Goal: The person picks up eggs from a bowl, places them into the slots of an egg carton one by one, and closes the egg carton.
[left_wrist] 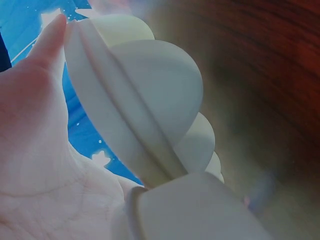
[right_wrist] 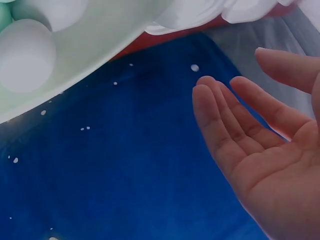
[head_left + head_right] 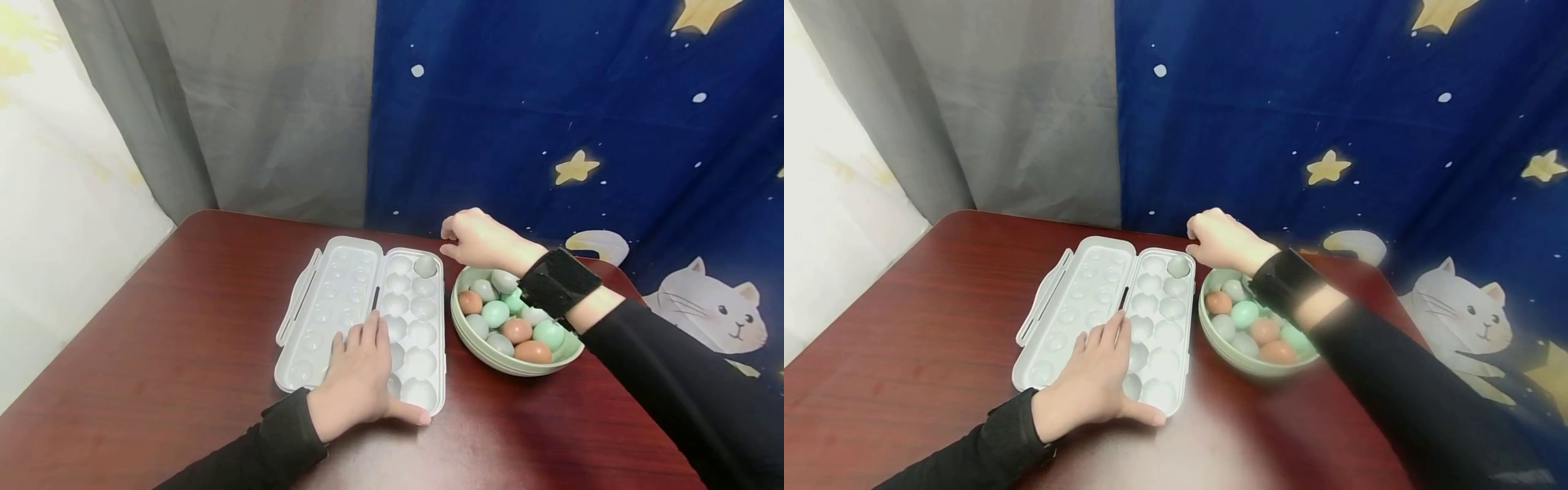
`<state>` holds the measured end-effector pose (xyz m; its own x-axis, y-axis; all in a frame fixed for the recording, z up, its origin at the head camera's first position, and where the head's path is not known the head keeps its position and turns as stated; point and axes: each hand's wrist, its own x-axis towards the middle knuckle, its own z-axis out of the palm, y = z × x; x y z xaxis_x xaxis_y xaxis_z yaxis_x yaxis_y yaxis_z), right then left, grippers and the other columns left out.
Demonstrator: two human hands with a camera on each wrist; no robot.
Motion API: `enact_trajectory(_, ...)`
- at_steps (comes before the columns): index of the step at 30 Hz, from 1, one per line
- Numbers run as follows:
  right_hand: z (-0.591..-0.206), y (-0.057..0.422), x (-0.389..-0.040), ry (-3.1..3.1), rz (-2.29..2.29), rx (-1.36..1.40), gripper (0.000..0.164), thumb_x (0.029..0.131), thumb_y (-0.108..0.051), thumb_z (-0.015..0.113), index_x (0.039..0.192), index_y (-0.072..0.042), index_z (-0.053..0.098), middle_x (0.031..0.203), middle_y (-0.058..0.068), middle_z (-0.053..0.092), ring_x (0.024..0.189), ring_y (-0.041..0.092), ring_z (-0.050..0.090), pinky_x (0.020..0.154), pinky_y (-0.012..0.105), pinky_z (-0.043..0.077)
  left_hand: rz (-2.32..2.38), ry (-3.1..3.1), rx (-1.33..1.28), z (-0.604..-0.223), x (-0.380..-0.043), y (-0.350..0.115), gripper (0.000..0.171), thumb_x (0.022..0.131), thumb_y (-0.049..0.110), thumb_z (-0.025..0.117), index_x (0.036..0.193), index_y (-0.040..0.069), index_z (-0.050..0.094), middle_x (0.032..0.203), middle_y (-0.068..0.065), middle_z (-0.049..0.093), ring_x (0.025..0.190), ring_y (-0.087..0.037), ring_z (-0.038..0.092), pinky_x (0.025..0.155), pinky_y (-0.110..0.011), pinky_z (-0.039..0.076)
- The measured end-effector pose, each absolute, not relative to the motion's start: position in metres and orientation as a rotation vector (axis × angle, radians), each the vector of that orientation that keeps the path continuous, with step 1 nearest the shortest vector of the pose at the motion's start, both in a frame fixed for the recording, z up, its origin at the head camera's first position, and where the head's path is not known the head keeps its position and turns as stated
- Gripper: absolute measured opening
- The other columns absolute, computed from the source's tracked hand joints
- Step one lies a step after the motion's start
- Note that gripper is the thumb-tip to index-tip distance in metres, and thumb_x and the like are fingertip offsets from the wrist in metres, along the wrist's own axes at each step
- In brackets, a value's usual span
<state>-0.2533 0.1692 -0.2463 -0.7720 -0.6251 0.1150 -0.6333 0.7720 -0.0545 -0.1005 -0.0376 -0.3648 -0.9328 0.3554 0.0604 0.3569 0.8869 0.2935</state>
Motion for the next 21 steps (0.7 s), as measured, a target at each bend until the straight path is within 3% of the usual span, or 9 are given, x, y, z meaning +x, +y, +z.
enact_trajectory(10, -0.235, 0.195, -0.227, -2.847, 0.248, 0.986, 0.010, 0.089, -0.012, 0.069, 0.092, -0.002, 0.072, 0.081, 0.006, 0.067, 0.071, 0.019, 0.060, 0.070, 0.038, 0.051, -0.502, -3.055, -0.571, -0.364, -0.100, -0.038, 0.148, 0.044, 0.085, 0.075, 0.148, -0.009, 0.028, 0.153, -0.026, 0.026, 0.132, -0.042, 0.034, 0.104, -0.062, 0.027)
enact_trajectory(21, -0.241, 0.228, -0.194, -2.886, 0.330, 0.879, 0.015, 0.091, -0.016, 0.069, 0.097, -0.003, 0.073, 0.086, 0.004, 0.069, 0.078, 0.018, 0.063, 0.069, 0.038, 0.051, -0.473, -3.054, -0.584, -0.366, -0.100, -0.036, 0.148, 0.045, 0.086, 0.074, 0.148, -0.010, 0.028, 0.153, -0.025, 0.027, 0.132, -0.041, 0.035, 0.103, -0.061, 0.028)
